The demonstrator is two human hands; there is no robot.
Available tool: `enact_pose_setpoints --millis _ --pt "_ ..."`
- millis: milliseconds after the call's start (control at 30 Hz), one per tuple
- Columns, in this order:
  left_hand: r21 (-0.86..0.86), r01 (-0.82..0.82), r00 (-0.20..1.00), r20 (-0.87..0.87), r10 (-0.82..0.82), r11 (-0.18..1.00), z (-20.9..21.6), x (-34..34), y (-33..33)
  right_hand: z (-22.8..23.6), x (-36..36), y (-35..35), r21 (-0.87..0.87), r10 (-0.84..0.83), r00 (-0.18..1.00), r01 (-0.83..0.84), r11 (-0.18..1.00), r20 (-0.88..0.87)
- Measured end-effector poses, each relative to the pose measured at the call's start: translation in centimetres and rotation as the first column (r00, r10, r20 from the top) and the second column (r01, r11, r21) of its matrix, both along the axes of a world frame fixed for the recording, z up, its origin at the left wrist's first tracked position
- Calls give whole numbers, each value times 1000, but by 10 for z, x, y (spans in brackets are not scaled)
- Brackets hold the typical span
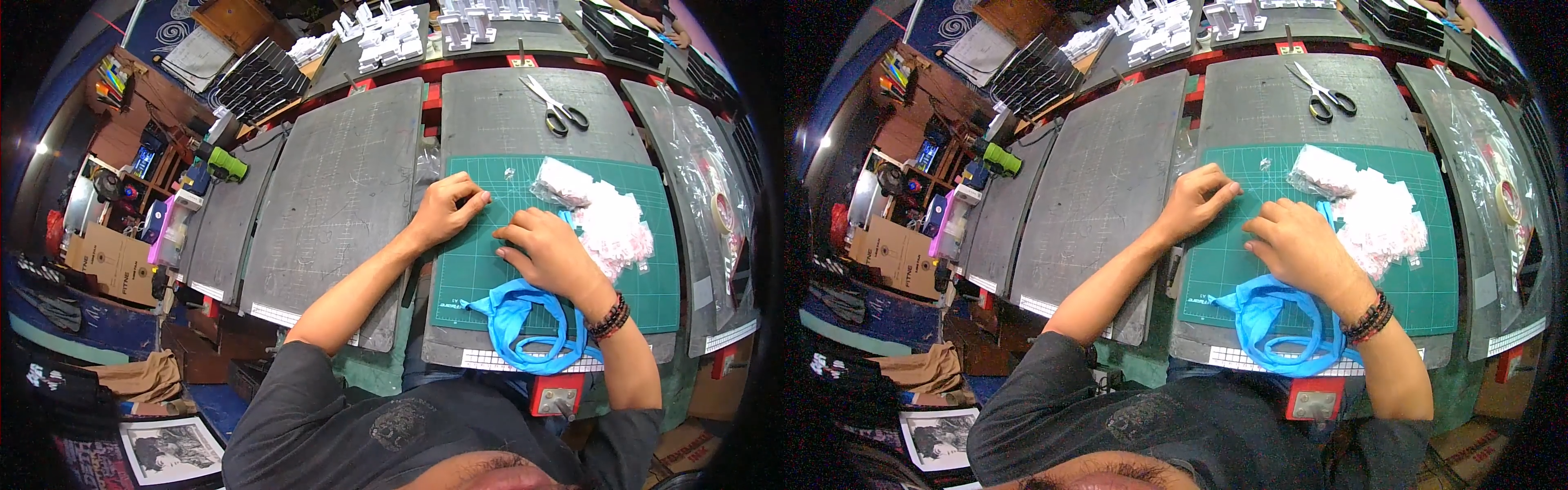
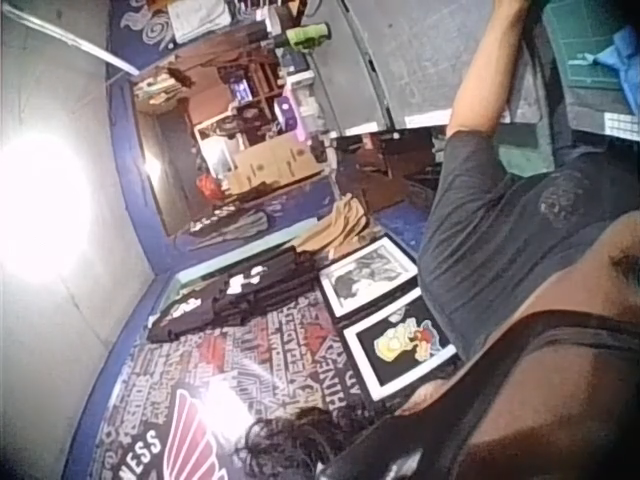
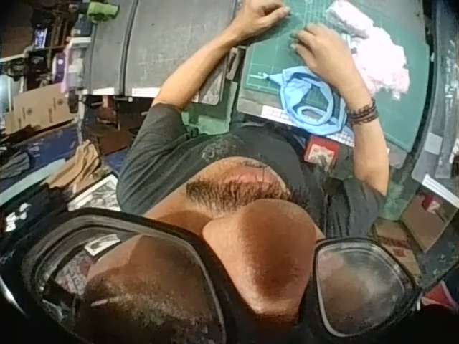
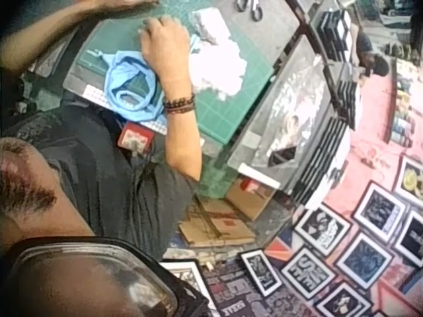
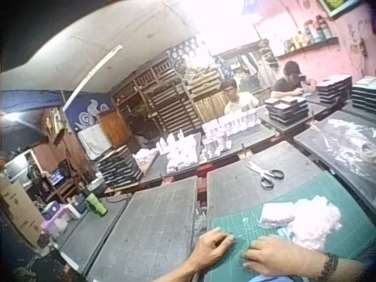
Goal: The recorder is peeling protective layers and assembling white plastic promotional stands or holders.
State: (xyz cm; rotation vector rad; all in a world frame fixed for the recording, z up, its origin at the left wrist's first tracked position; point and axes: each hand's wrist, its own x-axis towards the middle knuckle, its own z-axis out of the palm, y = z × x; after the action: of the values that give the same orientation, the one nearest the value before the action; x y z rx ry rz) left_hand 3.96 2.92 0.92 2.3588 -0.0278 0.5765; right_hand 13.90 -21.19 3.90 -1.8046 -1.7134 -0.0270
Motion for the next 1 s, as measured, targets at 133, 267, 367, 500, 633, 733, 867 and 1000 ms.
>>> enact_pose_setpoints --millis 133,267,367,500,633,733,867,1000 --pt "-3 0 1000 10 0 1000 -1 0 0 0 0 0 -11 -1 1000 1 1000 3" --pt "-2 -1 1000 2 1 1000 0 0 0 0 0 -1 -22 -5 1000 5 1000 3" --pt "12 2 1000 8 -3 1000 0 0 0 0 0 -1 -20 -7 1000 7 1000 7" --pt "1 5 1000 21 -5 1000 0 0 0 0 0 0 -5 -2 1000 2 1000 0" --pt "-6 1 1000 19 -1 1000 0 0 -1 -1 0 0 -16 -8 1000 8 1000 4" --pt "0 -2 1000 8 2 1000 0 0 0 -2 0 0 -11 -6 1000 6 1000 2" --pt "-20 -2 1000 29 2 1000 -1 0 -1 -1 0 0 -3 -4 1000 4 1000 5" --pt "-25 2 999 48 -1 1000 -2 1 -1 -1 0 0 -8 0 1000 0 1000 2"
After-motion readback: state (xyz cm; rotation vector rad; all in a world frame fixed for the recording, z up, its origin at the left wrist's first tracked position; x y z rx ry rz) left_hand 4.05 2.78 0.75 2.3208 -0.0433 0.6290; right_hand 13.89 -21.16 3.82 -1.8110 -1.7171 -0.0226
